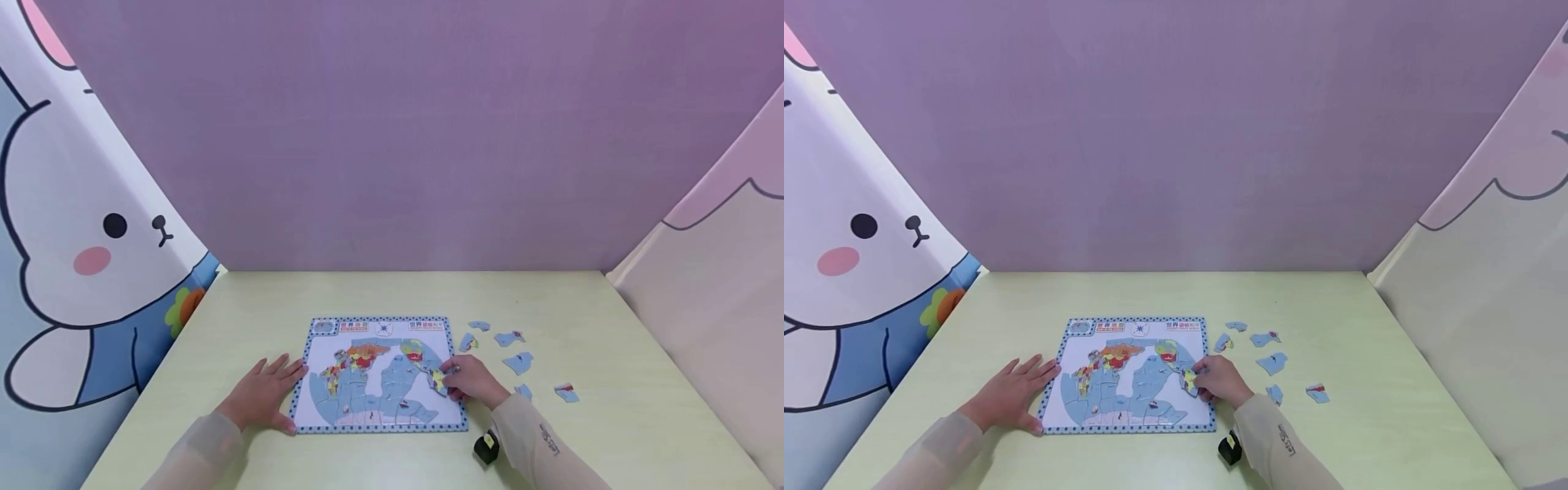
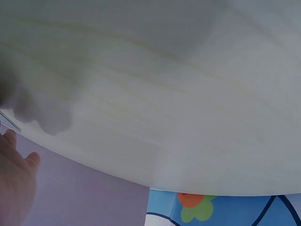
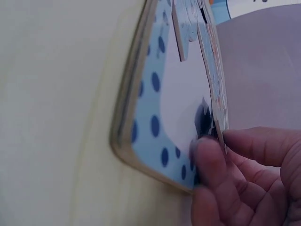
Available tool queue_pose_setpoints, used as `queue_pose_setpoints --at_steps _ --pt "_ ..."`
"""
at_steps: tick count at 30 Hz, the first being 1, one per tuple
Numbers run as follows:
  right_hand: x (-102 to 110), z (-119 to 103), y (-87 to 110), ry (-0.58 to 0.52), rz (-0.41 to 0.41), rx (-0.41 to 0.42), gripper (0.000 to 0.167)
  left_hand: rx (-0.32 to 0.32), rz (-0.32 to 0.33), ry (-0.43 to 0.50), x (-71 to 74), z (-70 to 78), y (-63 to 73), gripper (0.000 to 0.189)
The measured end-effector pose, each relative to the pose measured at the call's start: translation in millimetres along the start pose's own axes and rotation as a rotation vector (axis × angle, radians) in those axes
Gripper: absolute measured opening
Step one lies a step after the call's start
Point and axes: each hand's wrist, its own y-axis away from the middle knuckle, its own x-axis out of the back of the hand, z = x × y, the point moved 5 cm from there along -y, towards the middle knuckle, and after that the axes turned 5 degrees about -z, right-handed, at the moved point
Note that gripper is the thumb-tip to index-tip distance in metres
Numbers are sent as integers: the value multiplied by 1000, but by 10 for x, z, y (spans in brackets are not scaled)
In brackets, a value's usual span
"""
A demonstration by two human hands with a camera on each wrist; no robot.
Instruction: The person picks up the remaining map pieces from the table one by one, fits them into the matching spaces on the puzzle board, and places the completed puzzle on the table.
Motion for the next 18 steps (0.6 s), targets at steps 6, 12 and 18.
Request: queue_pose_setpoints --at_steps 6,12,18 --pt "11 -40 38 38 -3 1 19 7 1 -3 9 9 8 111" --pt "12 -43 37 55 5 1 17 15 -6 9 31 26 25 110" --pt "21 -31 24 58 14 22 15 28 -21 10 27 33 27 111"
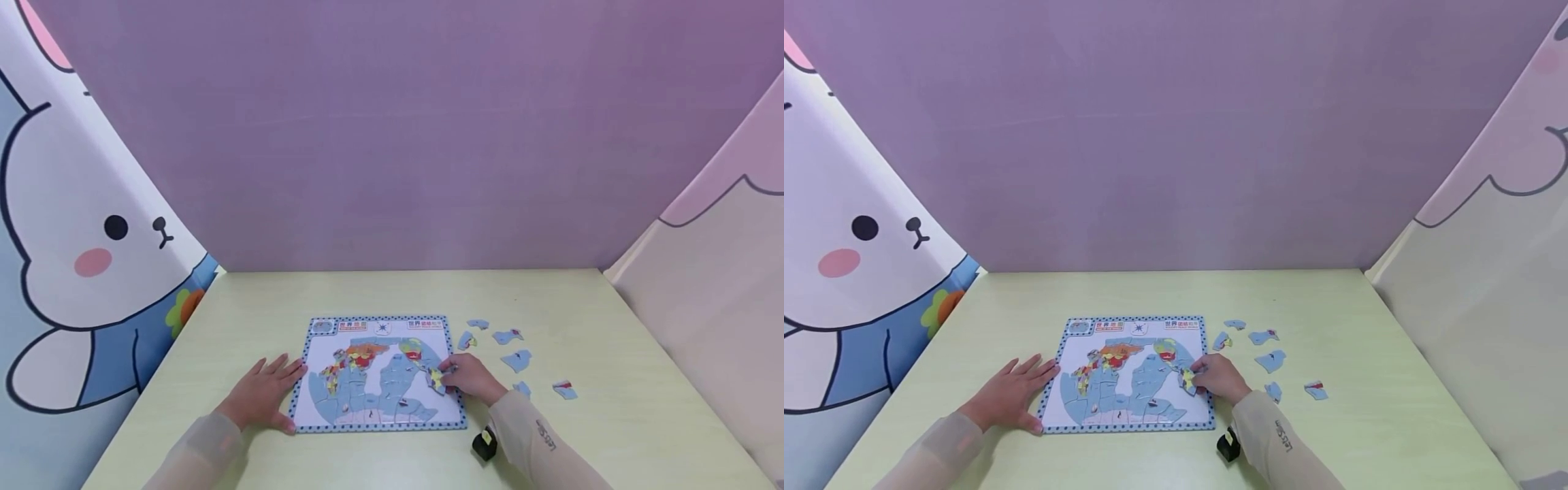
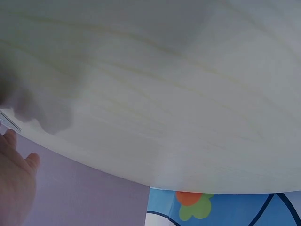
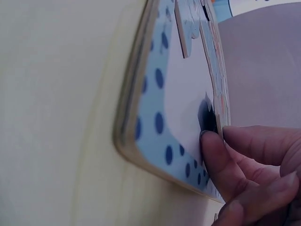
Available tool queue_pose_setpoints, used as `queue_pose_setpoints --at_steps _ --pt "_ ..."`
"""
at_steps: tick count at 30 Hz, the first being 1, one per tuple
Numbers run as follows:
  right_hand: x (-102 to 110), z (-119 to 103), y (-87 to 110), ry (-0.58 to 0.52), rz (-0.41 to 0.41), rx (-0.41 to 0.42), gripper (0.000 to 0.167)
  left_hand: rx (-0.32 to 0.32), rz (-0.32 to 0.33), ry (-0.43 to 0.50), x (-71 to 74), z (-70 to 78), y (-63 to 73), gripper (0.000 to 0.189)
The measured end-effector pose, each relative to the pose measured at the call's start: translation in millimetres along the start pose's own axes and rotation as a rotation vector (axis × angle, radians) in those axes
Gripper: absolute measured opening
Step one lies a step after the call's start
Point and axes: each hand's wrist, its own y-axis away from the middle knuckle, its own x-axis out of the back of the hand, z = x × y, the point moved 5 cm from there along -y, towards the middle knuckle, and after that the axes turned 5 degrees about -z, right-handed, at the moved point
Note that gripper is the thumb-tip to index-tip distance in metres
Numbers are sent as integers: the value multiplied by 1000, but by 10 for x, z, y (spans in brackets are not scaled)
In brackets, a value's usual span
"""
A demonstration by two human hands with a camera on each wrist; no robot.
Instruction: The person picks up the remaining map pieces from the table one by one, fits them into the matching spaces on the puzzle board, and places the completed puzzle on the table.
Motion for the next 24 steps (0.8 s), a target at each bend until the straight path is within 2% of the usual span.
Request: queue_pose_setpoints --at_steps 9,24 --pt "-16 38 -39 -15 -2 -2 16 -3 19 -9 -13 -7 7 111" --pt "-6 15 -28 -8 5 -5 16 -2 10 -26 9 14 15 111"
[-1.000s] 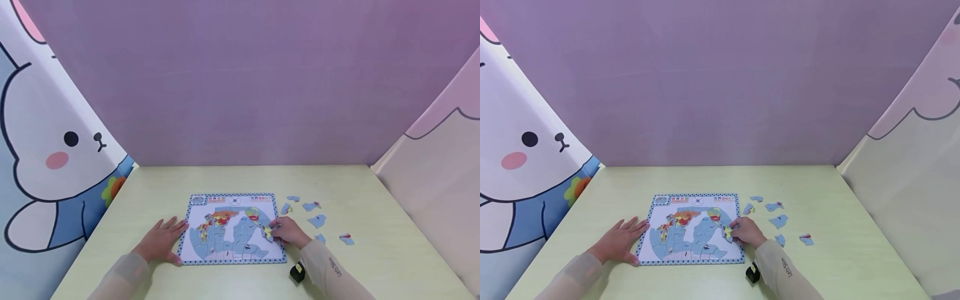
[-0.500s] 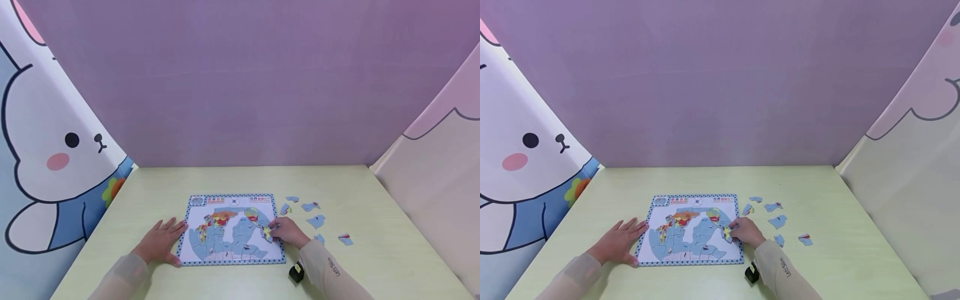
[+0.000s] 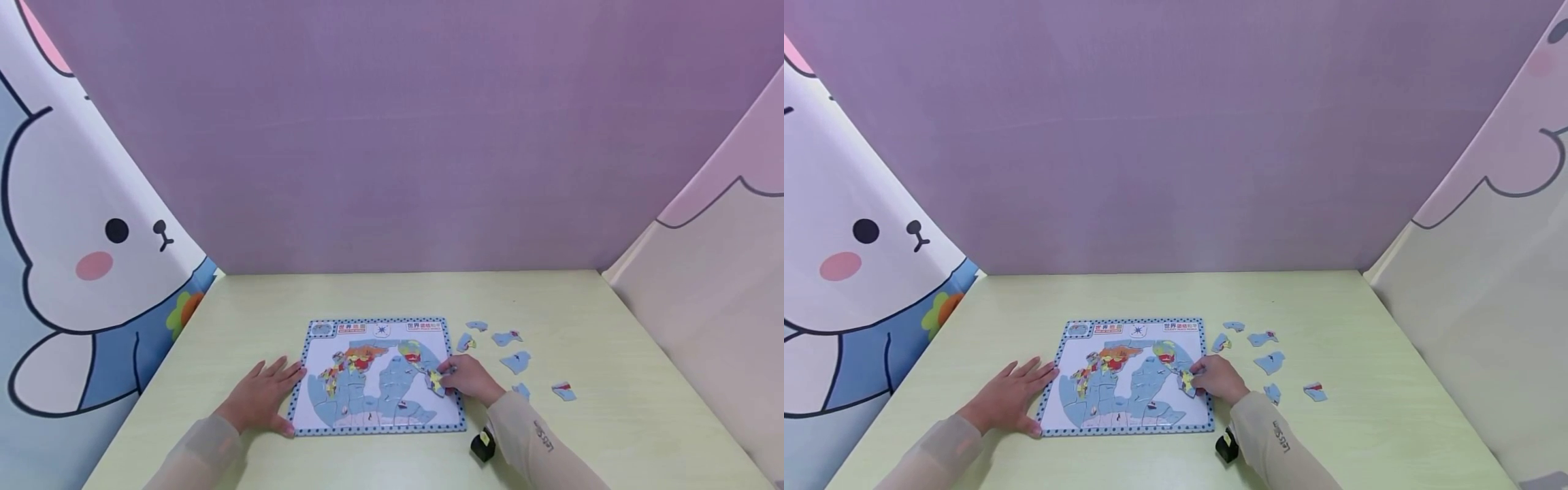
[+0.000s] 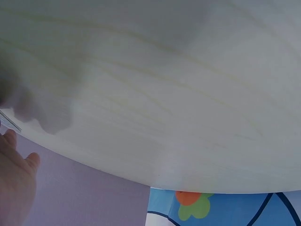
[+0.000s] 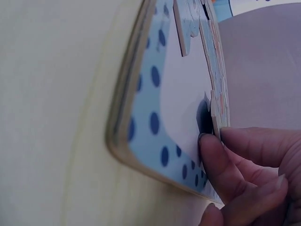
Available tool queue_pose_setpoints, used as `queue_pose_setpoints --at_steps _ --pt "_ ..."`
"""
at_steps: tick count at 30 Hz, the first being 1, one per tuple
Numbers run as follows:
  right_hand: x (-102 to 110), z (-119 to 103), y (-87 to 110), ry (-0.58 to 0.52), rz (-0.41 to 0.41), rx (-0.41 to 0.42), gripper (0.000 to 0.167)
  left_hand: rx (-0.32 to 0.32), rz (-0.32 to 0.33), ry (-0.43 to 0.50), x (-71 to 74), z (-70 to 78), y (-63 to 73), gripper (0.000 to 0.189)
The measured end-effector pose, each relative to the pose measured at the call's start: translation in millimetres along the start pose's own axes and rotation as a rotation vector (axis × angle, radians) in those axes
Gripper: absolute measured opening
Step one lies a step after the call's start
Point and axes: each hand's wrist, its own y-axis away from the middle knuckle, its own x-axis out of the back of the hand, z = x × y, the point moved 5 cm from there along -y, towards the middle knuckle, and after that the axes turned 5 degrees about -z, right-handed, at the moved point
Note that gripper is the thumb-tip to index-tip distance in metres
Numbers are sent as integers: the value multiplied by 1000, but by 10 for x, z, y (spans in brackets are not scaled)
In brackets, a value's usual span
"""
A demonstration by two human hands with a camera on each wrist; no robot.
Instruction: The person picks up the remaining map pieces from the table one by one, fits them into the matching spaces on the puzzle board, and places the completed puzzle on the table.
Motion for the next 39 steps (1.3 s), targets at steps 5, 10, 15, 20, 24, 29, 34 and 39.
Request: queue_pose_setpoints --at_steps 5,10,15,20,24,29,34,39 --pt "7 -11 13 3 0 -3 15 -6 7 4 -6 -4 3 110" --pt "6 -22 14 19 10 0 12 -7 7 6 -17 -9 -6 111" --pt "2 -21 7 12 8 -20 11 -7 4 -5 -31 -22 -23 111" --pt "-1 -1 -17 -13 -1 -33 13 -10 3 -3 -29 -27 -25 112" --pt "2 12 -17 -18 -2 -33 14 -17 2 2 -23 -20 -15 111" --pt "3 21 -12 -35 1 -42 13 -13 -1 3 12 0 0 111" --pt "-10 36 -27 -50 7 -58 13 -5 -10 18 32 12 10 110" --pt "-21 40 -34 -58 8 -42 13 -5 -13 29 23 9 9 109"
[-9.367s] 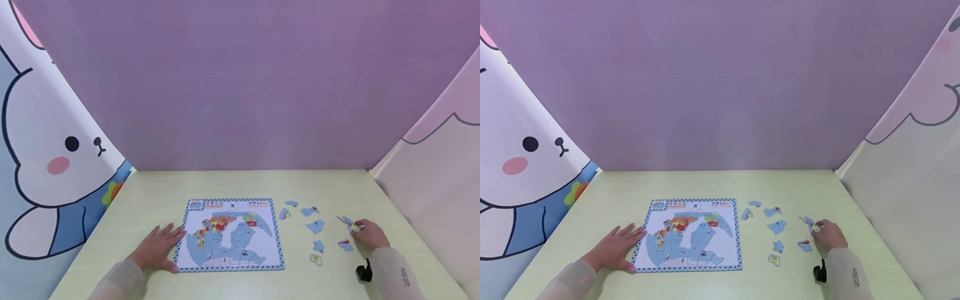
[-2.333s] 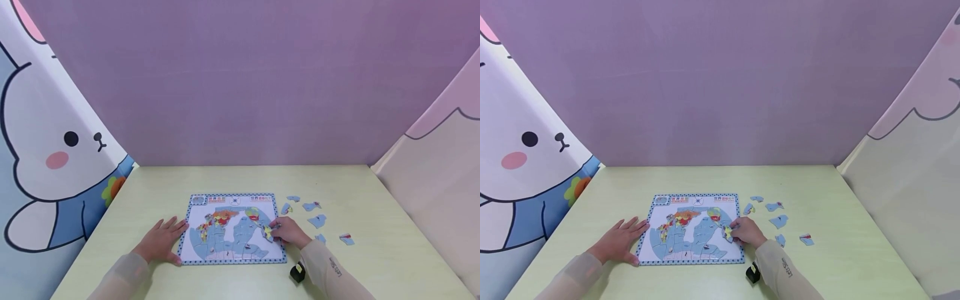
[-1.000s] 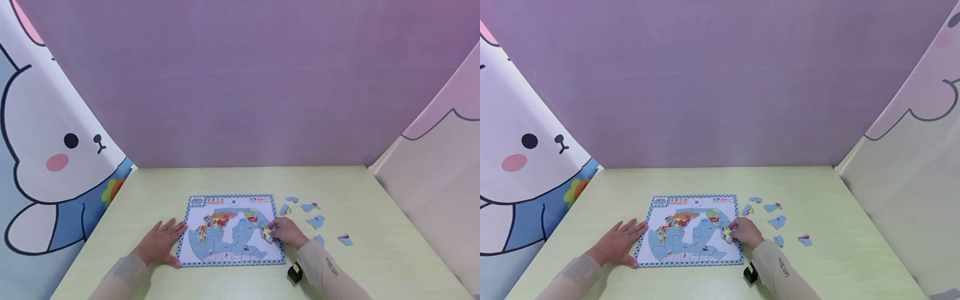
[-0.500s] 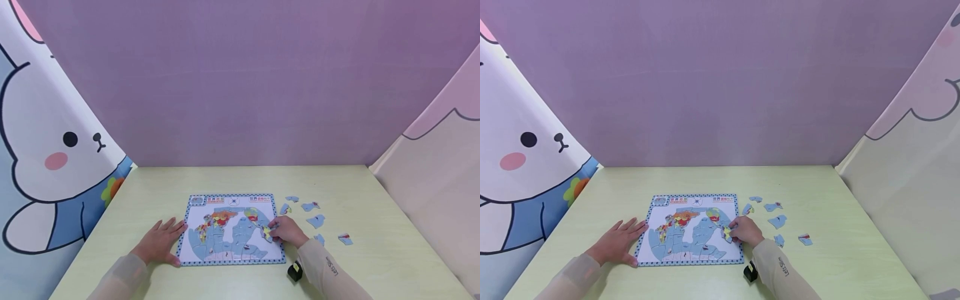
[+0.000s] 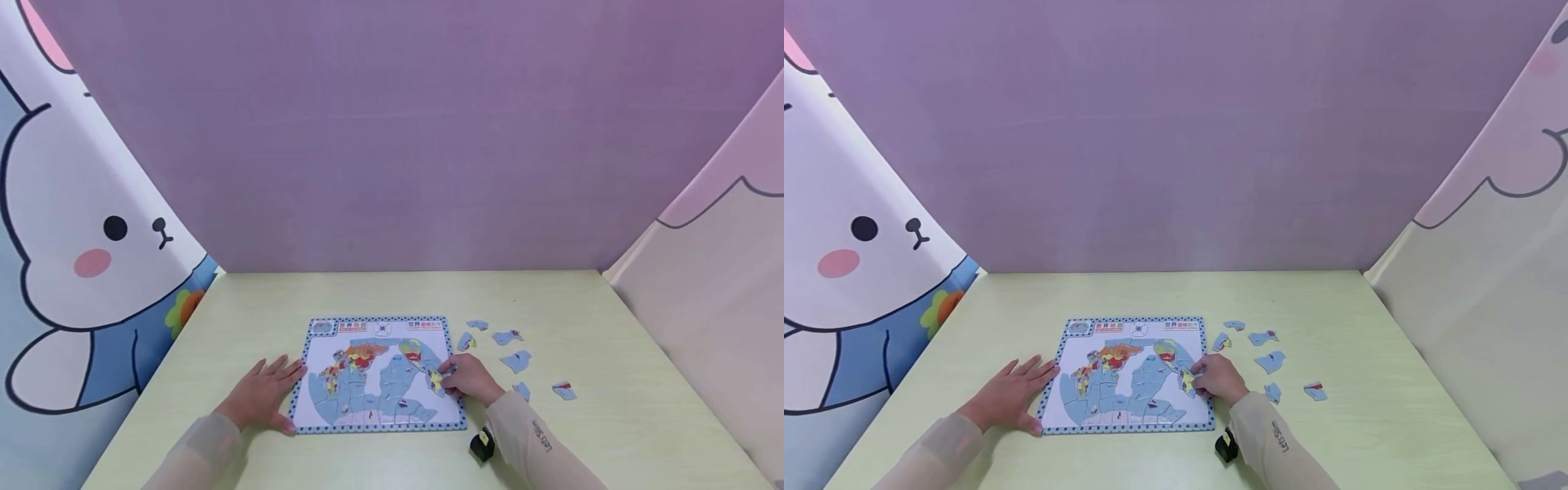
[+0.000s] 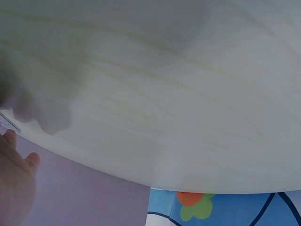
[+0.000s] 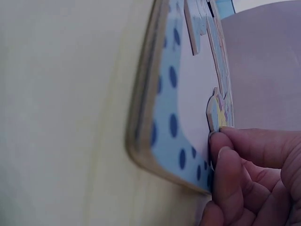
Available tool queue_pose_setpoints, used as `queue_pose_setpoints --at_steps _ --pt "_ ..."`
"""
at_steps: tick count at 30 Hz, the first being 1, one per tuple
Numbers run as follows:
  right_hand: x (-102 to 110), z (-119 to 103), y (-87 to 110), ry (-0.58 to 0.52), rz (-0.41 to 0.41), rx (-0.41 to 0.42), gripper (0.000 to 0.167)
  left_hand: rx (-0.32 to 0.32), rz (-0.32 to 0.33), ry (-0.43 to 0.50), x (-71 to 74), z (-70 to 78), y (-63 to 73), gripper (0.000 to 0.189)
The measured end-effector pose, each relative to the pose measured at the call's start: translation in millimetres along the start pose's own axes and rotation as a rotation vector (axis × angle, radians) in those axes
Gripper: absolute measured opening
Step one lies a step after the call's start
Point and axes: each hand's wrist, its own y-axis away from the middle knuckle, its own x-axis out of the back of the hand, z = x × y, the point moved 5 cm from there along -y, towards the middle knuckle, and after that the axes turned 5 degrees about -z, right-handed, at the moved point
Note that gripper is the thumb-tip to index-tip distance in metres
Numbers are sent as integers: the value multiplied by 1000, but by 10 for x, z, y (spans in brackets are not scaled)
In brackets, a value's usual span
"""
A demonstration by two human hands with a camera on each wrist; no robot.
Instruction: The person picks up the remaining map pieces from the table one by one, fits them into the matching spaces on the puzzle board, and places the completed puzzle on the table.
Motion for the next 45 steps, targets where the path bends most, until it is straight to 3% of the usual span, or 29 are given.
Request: queue_pose_setpoints --at_steps 10,20,45 --pt "-25 -39 36 44 -5 52 18 -5 -2 -4 -5 -3 -20 109" --pt "-33 -136 72 253 67 45 30 -8 1 -19 -36 -27 -41 110" --pt "-82 -232 90 407 95 17 32 -19 13 12 -48 -53 -36 111"
